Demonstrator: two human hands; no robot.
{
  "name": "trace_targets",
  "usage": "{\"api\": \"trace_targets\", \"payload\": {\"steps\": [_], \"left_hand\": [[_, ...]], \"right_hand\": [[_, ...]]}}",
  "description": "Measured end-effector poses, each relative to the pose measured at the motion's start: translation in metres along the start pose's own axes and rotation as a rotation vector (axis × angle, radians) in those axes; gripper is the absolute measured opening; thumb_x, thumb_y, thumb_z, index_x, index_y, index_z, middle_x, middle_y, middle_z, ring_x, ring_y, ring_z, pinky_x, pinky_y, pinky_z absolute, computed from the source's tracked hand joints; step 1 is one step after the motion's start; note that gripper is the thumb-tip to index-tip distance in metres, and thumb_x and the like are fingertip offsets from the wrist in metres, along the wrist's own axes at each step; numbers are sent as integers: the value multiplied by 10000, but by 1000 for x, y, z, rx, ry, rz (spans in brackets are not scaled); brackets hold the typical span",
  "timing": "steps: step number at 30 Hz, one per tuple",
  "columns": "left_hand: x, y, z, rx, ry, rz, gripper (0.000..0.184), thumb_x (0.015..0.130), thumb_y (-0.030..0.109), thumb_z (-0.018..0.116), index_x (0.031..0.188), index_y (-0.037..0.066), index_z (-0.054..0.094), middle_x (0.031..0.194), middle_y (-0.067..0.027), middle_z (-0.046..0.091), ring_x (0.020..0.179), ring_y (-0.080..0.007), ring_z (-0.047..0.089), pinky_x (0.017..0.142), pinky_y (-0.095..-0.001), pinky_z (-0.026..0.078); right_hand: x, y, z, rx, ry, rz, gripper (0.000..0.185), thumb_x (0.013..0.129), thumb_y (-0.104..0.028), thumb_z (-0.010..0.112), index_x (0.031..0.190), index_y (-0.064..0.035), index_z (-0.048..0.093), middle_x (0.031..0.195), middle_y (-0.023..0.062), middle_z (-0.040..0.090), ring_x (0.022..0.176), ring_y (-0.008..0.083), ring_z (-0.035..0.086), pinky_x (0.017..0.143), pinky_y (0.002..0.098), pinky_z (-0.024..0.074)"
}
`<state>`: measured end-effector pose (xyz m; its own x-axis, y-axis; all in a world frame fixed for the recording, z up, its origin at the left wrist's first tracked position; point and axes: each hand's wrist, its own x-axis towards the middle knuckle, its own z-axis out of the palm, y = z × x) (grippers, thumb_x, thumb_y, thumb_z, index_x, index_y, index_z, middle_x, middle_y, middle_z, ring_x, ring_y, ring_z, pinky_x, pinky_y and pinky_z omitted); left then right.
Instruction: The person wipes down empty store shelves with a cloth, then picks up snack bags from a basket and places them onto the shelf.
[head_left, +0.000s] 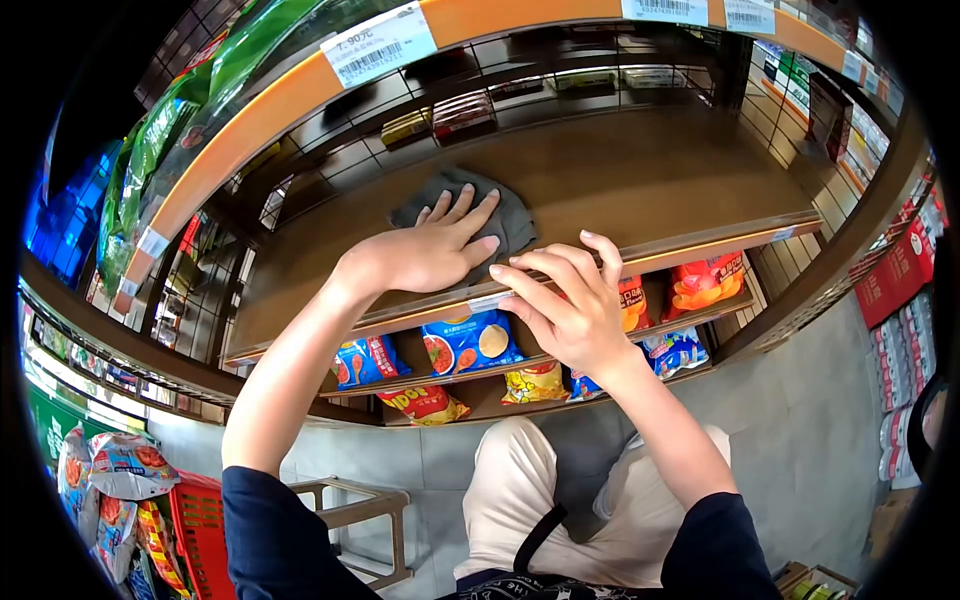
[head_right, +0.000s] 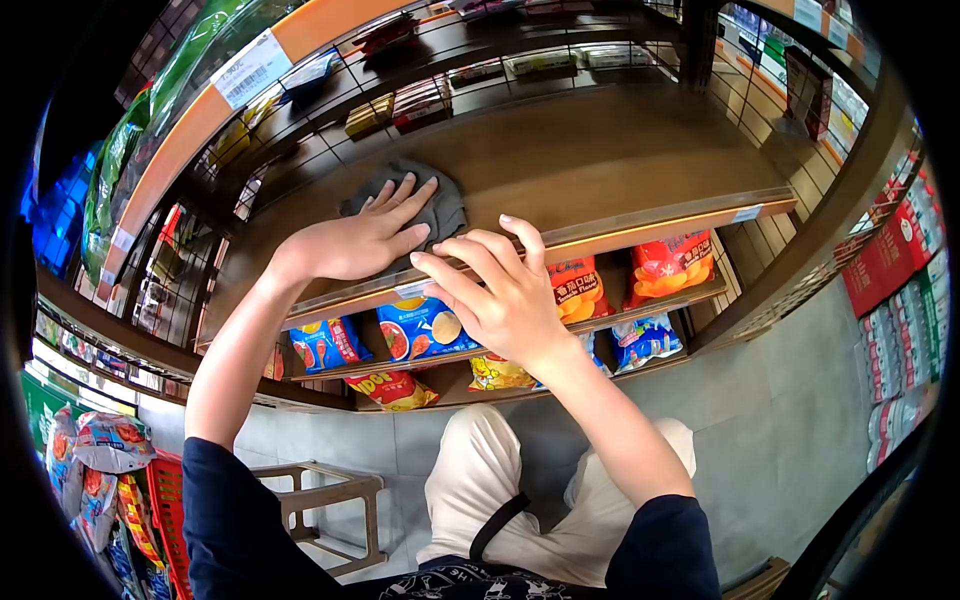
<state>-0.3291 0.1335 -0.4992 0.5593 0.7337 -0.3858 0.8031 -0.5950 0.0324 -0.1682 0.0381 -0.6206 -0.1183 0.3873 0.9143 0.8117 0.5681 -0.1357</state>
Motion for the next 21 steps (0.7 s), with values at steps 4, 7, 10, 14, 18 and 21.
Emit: {"api": "trace_targets", "payload": {"steps": [4, 7, 10, 14, 18, 21], "left_hand": [[22, -7, 1, -26, 16, 50, 681, 1036, 536, 211, 1578, 169, 22, 1633, -161, -17, 1505, -326, -10, 1217, -447, 107], [61, -2, -5, -39, 58, -12, 692, 1028, 541, 210, 1578, 172, 10, 1632, -160, -22, 1504, -335, -15, 1222, -444, 85], [90, 8, -9, -57, 99, -86, 702, 1021, 544, 214, 1577, 168, 9, 1631, -165, -22, 1503, -340, -12, 1225, -443, 82], [78, 13, -9, -34, 78, -79, 704, 1021, 547, 209, 1578, 166, 11, 1631, -170, -17, 1502, -349, -6, 1223, -441, 80], [32, 16, -6, 12, -47, 46, 710, 1030, 542, 215, 1575, 145, -8, 1625, -200, -45, 1503, -344, -37, 1217, -444, 82], [21, 13, -6, 29, -70, 104, 706, 1035, 534, 220, 1575, 145, -15, 1625, -198, -55, 1502, -343, -50, 1216, -444, 82]], "right_hand": [[3, -1, -1, 4, -11, 1, 321, 810, -234, 752, 1123, -193, 696, 1029, -29, 622, 985, 157, 572, 1041, 440, 321], [3, -2, -2, -1, -15, 0, 318, 809, -231, 752, 1120, -190, 699, 1019, -27, 624, 981, 159, 572, 1038, 442, 322], [3, -2, -3, 2, -5, -2, 310, 809, -221, 752, 1113, -185, 702, 1010, -23, 627, 979, 161, 573, 1036, 442, 325], [2, -2, -4, 28, 7, 11, 294, 814, -199, 745, 1103, -171, 705, 1017, -16, 631, 979, 165, 576, 1032, 436, 335], [-1, -1, -3, 46, 38, 2, 290, 817, -187, 741, 1101, -144, 703, 1033, -7, 632, 1006, 178, 575, 1032, 430, 351], [0, -1, -4, 61, 45, 8, 276, 823, -182, 733, 1092, -131, 705, 1055, 12, 622, 1031, 197, 565, 1024, 431, 374]]}}
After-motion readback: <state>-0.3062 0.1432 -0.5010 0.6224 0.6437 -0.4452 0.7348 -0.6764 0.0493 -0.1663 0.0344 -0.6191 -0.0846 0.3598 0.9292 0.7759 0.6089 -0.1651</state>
